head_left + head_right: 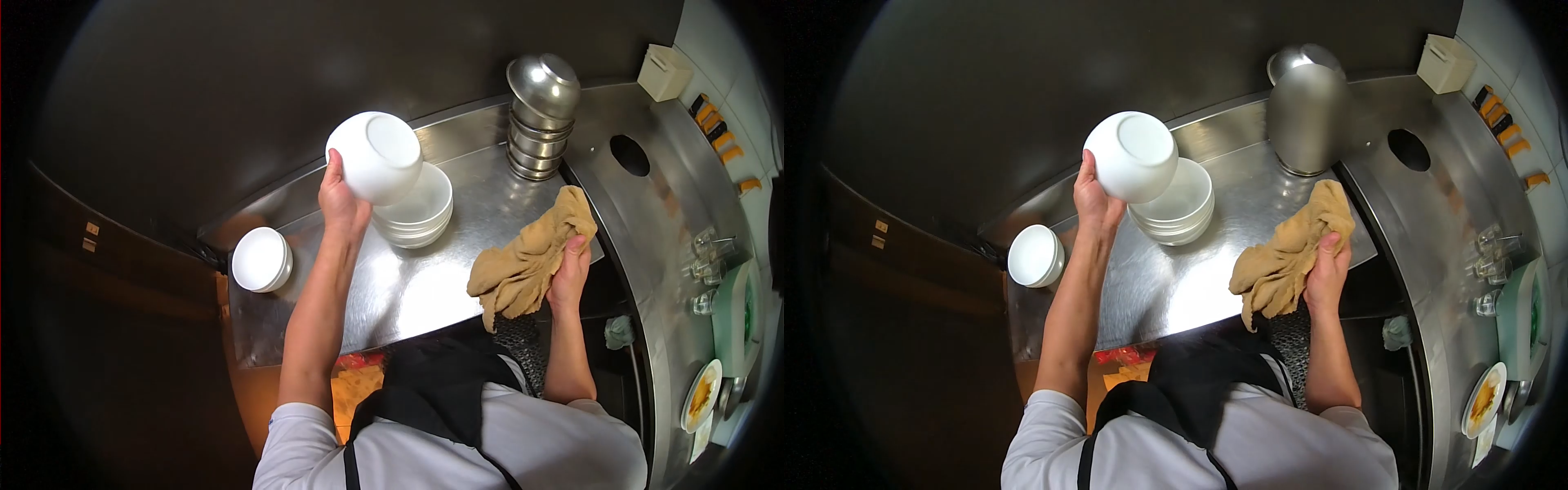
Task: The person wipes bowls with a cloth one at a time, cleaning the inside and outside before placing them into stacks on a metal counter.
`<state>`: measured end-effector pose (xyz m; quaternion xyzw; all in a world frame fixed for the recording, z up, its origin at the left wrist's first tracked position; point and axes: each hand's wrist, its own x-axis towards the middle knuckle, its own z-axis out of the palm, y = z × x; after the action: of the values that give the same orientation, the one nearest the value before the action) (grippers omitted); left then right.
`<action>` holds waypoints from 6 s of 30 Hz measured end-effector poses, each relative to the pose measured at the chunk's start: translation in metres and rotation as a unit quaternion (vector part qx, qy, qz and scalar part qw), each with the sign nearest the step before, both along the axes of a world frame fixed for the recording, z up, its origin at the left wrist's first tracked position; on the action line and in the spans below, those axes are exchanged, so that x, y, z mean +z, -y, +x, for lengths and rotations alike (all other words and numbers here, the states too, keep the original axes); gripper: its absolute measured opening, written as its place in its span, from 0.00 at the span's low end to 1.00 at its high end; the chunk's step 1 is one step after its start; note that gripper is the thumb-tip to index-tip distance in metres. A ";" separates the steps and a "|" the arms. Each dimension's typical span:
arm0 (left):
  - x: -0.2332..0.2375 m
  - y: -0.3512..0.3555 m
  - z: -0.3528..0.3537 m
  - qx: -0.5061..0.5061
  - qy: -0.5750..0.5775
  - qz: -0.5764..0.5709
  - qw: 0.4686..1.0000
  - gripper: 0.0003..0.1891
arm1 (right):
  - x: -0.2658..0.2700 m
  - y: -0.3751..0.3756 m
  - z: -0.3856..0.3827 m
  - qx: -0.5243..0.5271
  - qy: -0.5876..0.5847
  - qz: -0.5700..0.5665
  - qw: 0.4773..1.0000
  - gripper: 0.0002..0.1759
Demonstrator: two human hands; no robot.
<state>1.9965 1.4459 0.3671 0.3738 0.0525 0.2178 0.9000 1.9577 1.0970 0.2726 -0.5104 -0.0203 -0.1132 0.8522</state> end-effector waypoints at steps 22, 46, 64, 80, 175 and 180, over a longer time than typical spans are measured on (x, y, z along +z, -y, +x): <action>0.008 0.011 -0.076 -0.061 0.077 -0.135 0.986 0.30 | -0.015 -0.062 0.008 -0.042 0.018 0.003 0.999 0.30; -0.032 -0.032 -0.253 0.312 -0.013 0.092 0.946 0.23 | 0.062 -0.297 -0.074 0.442 0.261 -0.190 0.837 0.31; -0.034 -0.063 -0.278 0.367 0.002 0.053 0.929 0.18 | 0.004 -0.267 -0.072 0.467 0.074 -0.224 0.852 0.32; -0.050 -0.040 -0.277 0.293 -0.045 0.653 0.697 0.11 | 0.056 -0.294 -0.106 0.371 0.407 -0.325 0.769 0.40; -0.137 -0.056 -0.268 0.141 -0.170 0.819 0.530 0.13 | -0.002 -0.285 0.000 0.468 -0.014 -0.322 0.823 0.19; -0.154 -0.090 -0.279 0.046 -0.154 0.898 0.410 0.05 | 0.070 -0.287 0.007 0.400 0.152 -0.205 0.880 0.18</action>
<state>1.7179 1.5356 0.2127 0.9924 -0.0180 0.1206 0.0154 1.9647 1.3837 0.3427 -0.5987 -0.3748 0.1679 0.6876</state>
